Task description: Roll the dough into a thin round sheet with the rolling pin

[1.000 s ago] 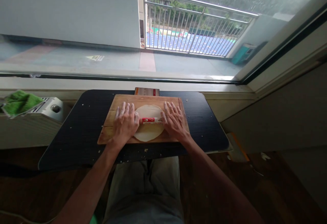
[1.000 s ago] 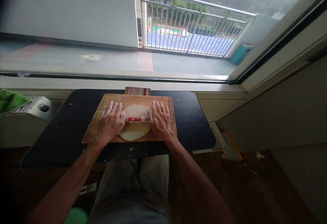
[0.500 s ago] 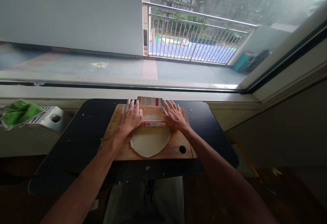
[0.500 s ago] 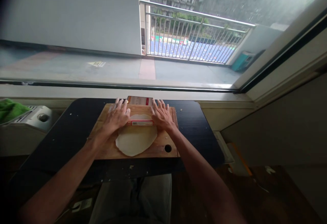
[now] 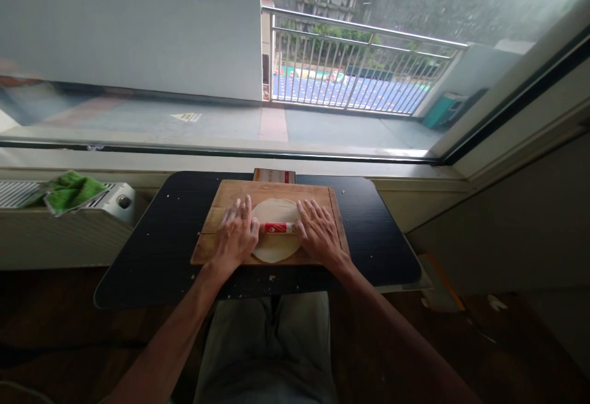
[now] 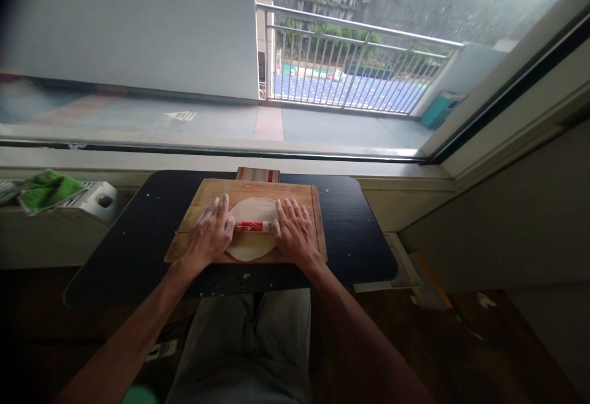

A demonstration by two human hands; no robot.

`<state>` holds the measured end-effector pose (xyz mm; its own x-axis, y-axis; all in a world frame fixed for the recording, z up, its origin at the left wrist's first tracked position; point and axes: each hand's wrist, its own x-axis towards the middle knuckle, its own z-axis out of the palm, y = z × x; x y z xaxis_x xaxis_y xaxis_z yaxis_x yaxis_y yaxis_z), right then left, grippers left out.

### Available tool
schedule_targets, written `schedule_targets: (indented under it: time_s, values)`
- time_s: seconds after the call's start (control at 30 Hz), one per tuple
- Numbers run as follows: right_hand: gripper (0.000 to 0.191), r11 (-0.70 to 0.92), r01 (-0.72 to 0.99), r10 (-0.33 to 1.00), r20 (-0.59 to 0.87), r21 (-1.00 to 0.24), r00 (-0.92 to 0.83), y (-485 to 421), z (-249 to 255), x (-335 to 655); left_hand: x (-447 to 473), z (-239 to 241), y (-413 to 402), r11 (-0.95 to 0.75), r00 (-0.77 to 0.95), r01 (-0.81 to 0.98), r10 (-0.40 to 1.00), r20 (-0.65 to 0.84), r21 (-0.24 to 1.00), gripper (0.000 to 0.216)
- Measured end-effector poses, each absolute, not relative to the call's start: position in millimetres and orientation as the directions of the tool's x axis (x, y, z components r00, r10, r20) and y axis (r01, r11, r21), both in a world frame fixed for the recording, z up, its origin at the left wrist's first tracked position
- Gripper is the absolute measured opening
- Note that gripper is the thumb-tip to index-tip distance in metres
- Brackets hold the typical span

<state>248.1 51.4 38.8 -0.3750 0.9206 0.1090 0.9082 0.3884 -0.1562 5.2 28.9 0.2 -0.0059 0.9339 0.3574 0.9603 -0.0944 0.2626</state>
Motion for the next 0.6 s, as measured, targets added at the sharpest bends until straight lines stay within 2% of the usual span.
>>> schedule_targets:
  time_s: [0.17, 0.4, 0.6]
  values:
    - [0.061, 0.420, 0.898, 0.905, 0.137, -0.129, -0.403, 48, 38, 249, 6, 0, 20, -0.108, 0.010, 0.963, 0.931, 0.365, 0.249, 0.070]
    - [0.062, 0.451, 0.886, 0.879, 0.225, -0.104, -0.421, 92, 32, 246, 7, 1, 72, -0.050, -0.035, 0.973, 0.932, 0.360, 0.225, 0.071]
    - [0.060, 0.433, 0.886, 0.895, 0.194, -0.167, -0.401, 144, 31, 241, 4, 1, 108, -0.048, -0.024, 0.974, 0.951, 0.309, 0.222, 0.073]
